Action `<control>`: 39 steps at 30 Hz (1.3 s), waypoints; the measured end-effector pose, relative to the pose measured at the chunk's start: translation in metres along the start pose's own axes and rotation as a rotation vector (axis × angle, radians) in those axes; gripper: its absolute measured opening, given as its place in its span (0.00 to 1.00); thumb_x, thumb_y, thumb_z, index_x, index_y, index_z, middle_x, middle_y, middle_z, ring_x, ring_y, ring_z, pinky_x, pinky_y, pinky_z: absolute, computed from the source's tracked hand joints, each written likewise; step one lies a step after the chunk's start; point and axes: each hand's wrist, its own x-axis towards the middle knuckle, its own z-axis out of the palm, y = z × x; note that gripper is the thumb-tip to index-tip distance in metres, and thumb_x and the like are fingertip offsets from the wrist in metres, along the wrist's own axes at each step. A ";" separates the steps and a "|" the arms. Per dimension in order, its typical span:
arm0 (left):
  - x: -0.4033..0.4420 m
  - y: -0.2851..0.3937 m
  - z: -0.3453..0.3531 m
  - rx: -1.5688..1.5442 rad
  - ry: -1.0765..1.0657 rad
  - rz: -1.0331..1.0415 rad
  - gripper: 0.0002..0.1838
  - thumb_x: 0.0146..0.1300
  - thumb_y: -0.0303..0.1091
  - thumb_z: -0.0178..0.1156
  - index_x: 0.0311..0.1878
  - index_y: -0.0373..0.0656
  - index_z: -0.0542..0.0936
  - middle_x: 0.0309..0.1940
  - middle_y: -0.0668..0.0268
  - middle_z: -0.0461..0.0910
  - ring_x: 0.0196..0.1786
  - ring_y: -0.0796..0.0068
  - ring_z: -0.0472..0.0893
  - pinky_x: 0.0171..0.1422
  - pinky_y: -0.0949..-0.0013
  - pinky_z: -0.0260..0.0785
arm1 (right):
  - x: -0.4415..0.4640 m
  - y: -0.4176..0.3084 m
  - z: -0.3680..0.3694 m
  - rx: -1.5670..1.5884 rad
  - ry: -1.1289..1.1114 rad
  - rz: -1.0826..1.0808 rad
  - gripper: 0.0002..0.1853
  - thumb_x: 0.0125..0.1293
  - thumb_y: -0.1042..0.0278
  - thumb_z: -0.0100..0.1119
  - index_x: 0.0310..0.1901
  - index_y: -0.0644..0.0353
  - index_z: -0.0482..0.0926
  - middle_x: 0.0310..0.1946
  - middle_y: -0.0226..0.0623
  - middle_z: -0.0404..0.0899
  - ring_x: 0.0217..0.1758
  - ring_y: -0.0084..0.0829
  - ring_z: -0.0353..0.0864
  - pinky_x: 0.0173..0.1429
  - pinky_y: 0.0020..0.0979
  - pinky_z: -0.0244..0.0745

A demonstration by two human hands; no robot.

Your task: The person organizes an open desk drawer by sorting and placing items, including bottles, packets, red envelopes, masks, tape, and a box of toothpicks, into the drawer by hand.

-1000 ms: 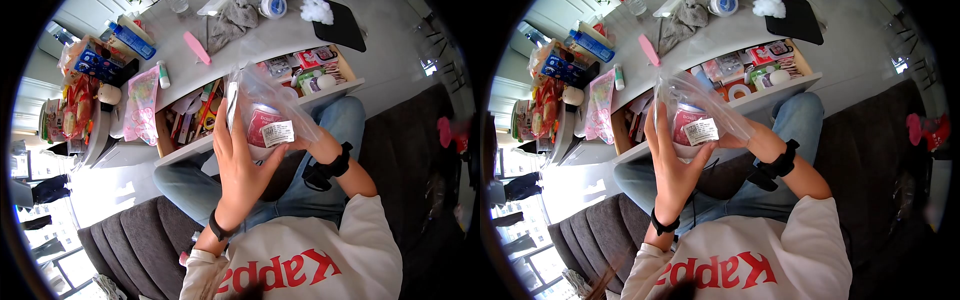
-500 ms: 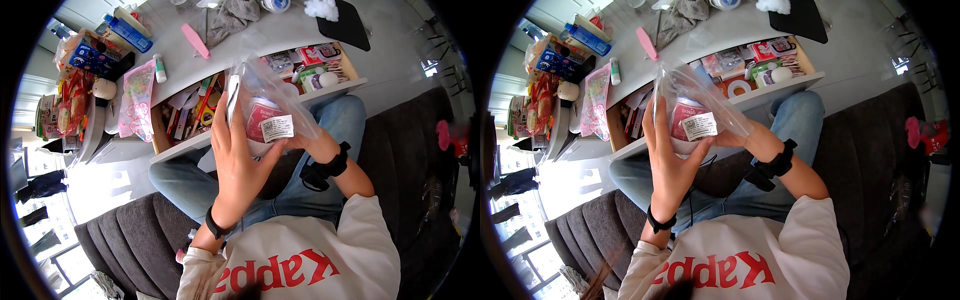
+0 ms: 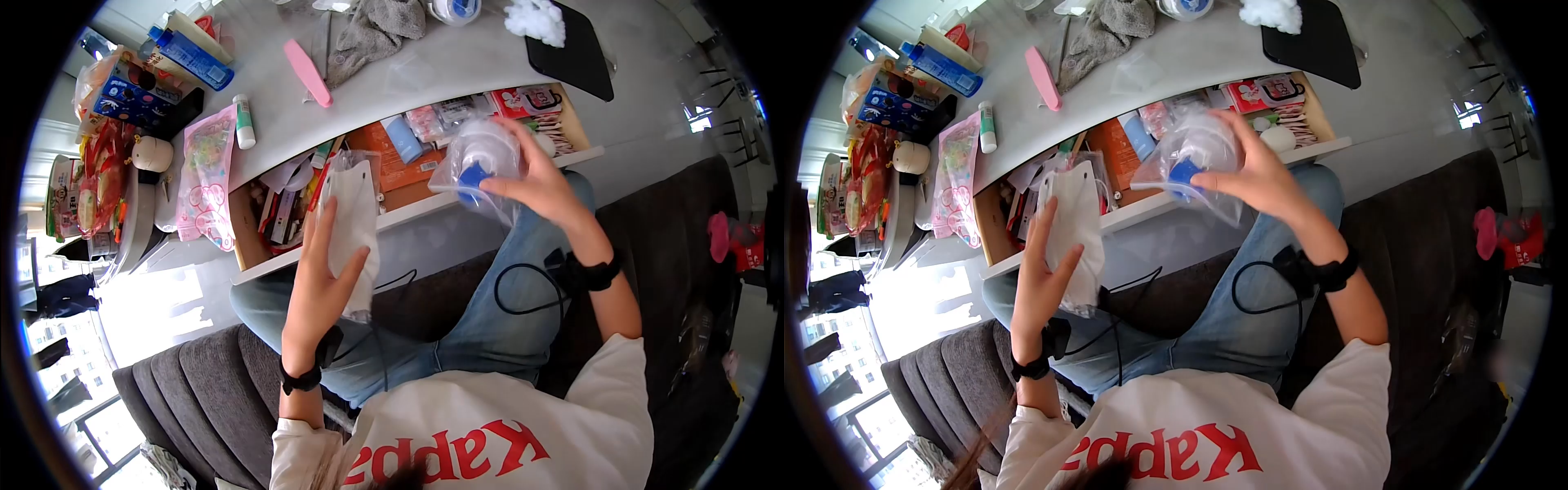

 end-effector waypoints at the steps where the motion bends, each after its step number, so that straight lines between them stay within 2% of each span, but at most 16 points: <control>1: 0.006 0.001 -0.001 0.026 0.004 0.034 0.34 0.57 0.28 0.60 0.66 0.36 0.58 0.64 0.46 0.59 0.68 0.49 0.57 0.68 0.63 0.51 | 0.010 -0.005 -0.005 -0.086 -0.032 0.060 0.44 0.44 0.69 0.72 0.63 0.61 0.58 0.57 0.43 0.66 0.60 0.30 0.65 0.61 0.31 0.63; 3: 0.022 0.007 0.000 0.071 0.008 0.107 0.34 0.57 0.28 0.60 0.66 0.36 0.58 0.63 0.46 0.61 0.67 0.49 0.59 0.67 0.62 0.53 | 0.028 0.008 -0.006 -0.493 -0.083 -0.123 0.43 0.45 0.69 0.71 0.63 0.59 0.58 0.55 0.51 0.66 0.59 0.35 0.68 0.61 0.32 0.64; 4: 0.030 0.011 0.004 0.049 0.004 0.095 0.32 0.57 0.28 0.59 0.65 0.35 0.60 0.61 0.46 0.62 0.63 0.47 0.63 0.65 0.61 0.56 | 0.032 0.011 -0.003 -0.605 -0.086 -0.137 0.41 0.46 0.68 0.70 0.61 0.61 0.59 0.53 0.53 0.68 0.57 0.38 0.70 0.58 0.33 0.66; 6: 0.045 0.016 0.009 0.098 -0.026 0.147 0.32 0.57 0.27 0.59 0.65 0.36 0.61 0.61 0.48 0.63 0.64 0.50 0.63 0.66 0.63 0.55 | 0.041 0.015 0.009 -0.827 -0.098 -0.167 0.36 0.48 0.66 0.68 0.57 0.65 0.60 0.48 0.57 0.71 0.51 0.44 0.74 0.54 0.35 0.70; 7: 0.051 0.016 0.012 0.123 -0.041 0.170 0.32 0.56 0.26 0.59 0.65 0.37 0.61 0.62 0.49 0.64 0.64 0.51 0.63 0.67 0.64 0.54 | 0.044 0.017 0.010 -0.868 -0.136 -0.070 0.33 0.49 0.65 0.67 0.55 0.66 0.61 0.44 0.57 0.72 0.48 0.47 0.75 0.50 0.37 0.71; 9: 0.062 0.013 0.018 0.154 -0.135 0.206 0.29 0.58 0.30 0.59 0.63 0.35 0.63 0.60 0.47 0.65 0.62 0.48 0.64 0.65 0.62 0.57 | 0.049 0.023 0.014 -0.945 -0.209 0.125 0.28 0.51 0.64 0.65 0.49 0.69 0.63 0.37 0.56 0.75 0.40 0.52 0.77 0.43 0.40 0.74; 10: 0.070 0.008 0.024 0.127 -0.214 0.192 0.28 0.59 0.31 0.58 0.62 0.35 0.64 0.59 0.46 0.65 0.62 0.48 0.65 0.64 0.61 0.58 | 0.048 0.034 0.016 -1.025 -0.152 0.078 0.23 0.53 0.63 0.63 0.43 0.69 0.64 0.29 0.53 0.77 0.32 0.51 0.79 0.35 0.42 0.74; 13: 0.079 0.000 0.038 0.133 -0.351 0.192 0.25 0.61 0.35 0.56 0.60 0.34 0.66 0.58 0.46 0.66 0.58 0.46 0.68 0.60 0.60 0.62 | 0.047 0.034 0.025 -1.145 -0.112 0.179 0.22 0.53 0.65 0.62 0.43 0.67 0.64 0.28 0.53 0.75 0.30 0.51 0.79 0.34 0.43 0.74; 16: 0.091 -0.003 0.045 0.155 -0.471 0.196 0.24 0.63 0.39 0.53 0.58 0.34 0.66 0.56 0.46 0.68 0.53 0.46 0.71 0.56 0.60 0.65 | 0.049 0.033 0.031 -1.185 -0.173 0.131 0.21 0.53 0.64 0.63 0.42 0.66 0.64 0.27 0.53 0.75 0.30 0.51 0.79 0.33 0.43 0.75; 22: 0.118 -0.024 0.080 0.049 -0.650 0.134 0.25 0.66 0.46 0.47 0.56 0.33 0.67 0.49 0.45 0.72 0.48 0.48 0.75 0.53 0.59 0.66 | 0.045 0.050 0.019 -1.068 -0.212 0.147 0.27 0.54 0.64 0.62 0.53 0.61 0.63 0.30 0.53 0.75 0.31 0.53 0.78 0.34 0.43 0.74; 25: 0.126 -0.010 0.073 0.168 -0.760 0.042 0.25 0.66 0.47 0.47 0.54 0.33 0.69 0.45 0.47 0.75 0.48 0.51 0.76 0.52 0.60 0.66 | 0.039 0.024 0.007 -1.098 -0.235 0.198 0.26 0.55 0.64 0.60 0.56 0.57 0.65 0.34 0.49 0.75 0.35 0.50 0.78 0.38 0.43 0.73; 28: 0.122 -0.017 0.052 0.105 -0.679 0.030 0.23 0.65 0.44 0.49 0.53 0.35 0.71 0.43 0.48 0.76 0.47 0.53 0.76 0.51 0.63 0.67 | 0.034 0.002 -0.002 -1.005 -0.144 -0.033 0.20 0.57 0.65 0.59 0.51 0.59 0.71 0.38 0.42 0.75 0.42 0.45 0.76 0.44 0.41 0.71; 31: 0.116 -0.028 0.028 0.112 -0.586 -0.029 0.22 0.65 0.42 0.51 0.55 0.36 0.71 0.46 0.50 0.76 0.47 0.58 0.77 0.51 0.67 0.67 | 0.027 0.007 0.002 -0.881 -0.291 -0.222 0.13 0.58 0.65 0.58 0.42 0.61 0.77 0.40 0.37 0.74 0.47 0.40 0.72 0.49 0.38 0.68; 34: 0.096 -0.029 0.004 0.131 -0.376 -0.052 0.19 0.63 0.41 0.51 0.49 0.36 0.74 0.44 0.51 0.77 0.47 0.53 0.76 0.52 0.61 0.67 | 0.021 0.020 0.012 -0.928 -0.375 -0.245 0.09 0.58 0.64 0.57 0.34 0.61 0.80 0.38 0.35 0.75 0.46 0.36 0.70 0.50 0.35 0.66; 37: 0.077 -0.026 -0.021 0.052 -0.359 -0.108 0.20 0.63 0.40 0.53 0.53 0.36 0.73 0.48 0.51 0.76 0.48 0.55 0.76 0.53 0.65 0.66 | 0.025 0.023 0.017 -1.002 -0.441 -0.150 0.11 0.59 0.63 0.56 0.26 0.62 0.80 0.36 0.34 0.76 0.43 0.35 0.69 0.48 0.35 0.64; 39: 0.066 -0.035 -0.030 0.078 -0.325 -0.082 0.20 0.64 0.39 0.53 0.54 0.36 0.73 0.47 0.51 0.77 0.47 0.58 0.77 0.52 0.67 0.67 | 0.025 0.035 0.026 -1.114 -0.359 -0.266 0.13 0.59 0.62 0.55 0.22 0.59 0.81 0.29 0.34 0.77 0.40 0.35 0.71 0.46 0.34 0.63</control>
